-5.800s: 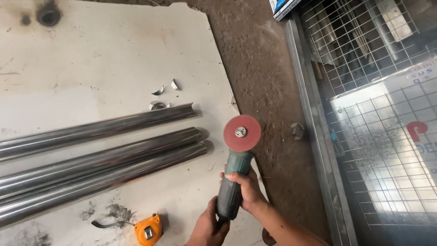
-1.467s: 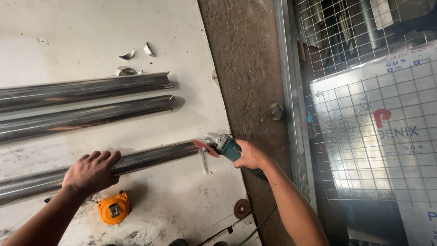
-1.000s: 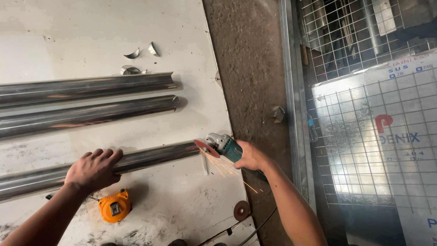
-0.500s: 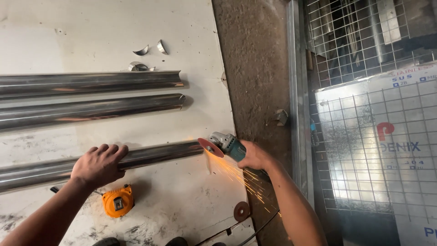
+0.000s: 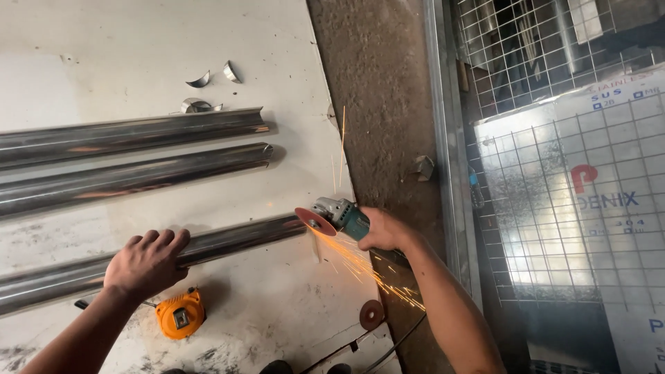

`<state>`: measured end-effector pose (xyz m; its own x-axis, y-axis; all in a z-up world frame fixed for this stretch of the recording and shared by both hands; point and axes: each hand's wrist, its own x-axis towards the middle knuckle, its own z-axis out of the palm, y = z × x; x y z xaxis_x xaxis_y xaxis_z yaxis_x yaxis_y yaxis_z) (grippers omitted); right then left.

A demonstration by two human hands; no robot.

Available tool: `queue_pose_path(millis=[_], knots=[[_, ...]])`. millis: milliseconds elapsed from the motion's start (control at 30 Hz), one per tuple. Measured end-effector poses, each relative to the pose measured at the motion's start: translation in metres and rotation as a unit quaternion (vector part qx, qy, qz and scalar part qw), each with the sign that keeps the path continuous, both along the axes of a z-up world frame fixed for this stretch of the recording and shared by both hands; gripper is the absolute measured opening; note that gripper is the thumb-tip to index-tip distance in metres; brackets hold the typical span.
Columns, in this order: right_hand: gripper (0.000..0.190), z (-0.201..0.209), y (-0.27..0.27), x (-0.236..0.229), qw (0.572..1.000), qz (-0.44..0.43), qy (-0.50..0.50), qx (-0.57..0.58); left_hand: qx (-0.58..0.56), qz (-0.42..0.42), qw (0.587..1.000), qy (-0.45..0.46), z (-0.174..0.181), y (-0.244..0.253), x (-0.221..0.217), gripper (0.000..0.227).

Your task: Using a handheld angle grinder to smooth and deburr the edges of stainless steel pipes.

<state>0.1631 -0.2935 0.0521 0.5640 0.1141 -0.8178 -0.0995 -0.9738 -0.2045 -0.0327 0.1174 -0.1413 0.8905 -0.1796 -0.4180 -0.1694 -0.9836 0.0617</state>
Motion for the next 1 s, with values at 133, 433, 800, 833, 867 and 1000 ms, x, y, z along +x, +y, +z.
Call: queue_pose_path(millis=[133, 433, 800, 833, 867, 1000], knots=[[0.043, -0.016, -0.014, 0.005, 0.999, 0.030, -0.010, -0.017, 0.007, 0.002, 1.000, -0.001, -0.002, -0.001, 0.000, 0.072], [0.035, -0.014, -0.011, 0.004, 0.999, 0.044, -0.015, 0.001, -0.009, 0.014, 1.000, -0.017, -0.007, -0.002, -0.003, 0.067], [0.044, 0.025, 0.023, -0.006, 0.998, 0.034, -0.022, -0.042, -0.025, 0.006, 0.999, -0.038, -0.008, 0.000, -0.002, 0.073], [0.044, 0.018, 0.019, -0.004, 0.998, 0.036, -0.021, -0.042, -0.026, 0.007, 0.999, -0.037, -0.008, 0.000, -0.003, 0.073], [0.039, 0.011, 0.014, -0.002, 0.998, 0.048, -0.021, -0.030, -0.026, 0.004, 0.999, -0.034, -0.009, 0.000, -0.003, 0.072], [0.043, 0.001, 0.009, 0.001, 0.996, 0.076, -0.031, -0.032, -0.023, 0.003, 0.999, -0.046, -0.007, -0.001, -0.004, 0.072]])
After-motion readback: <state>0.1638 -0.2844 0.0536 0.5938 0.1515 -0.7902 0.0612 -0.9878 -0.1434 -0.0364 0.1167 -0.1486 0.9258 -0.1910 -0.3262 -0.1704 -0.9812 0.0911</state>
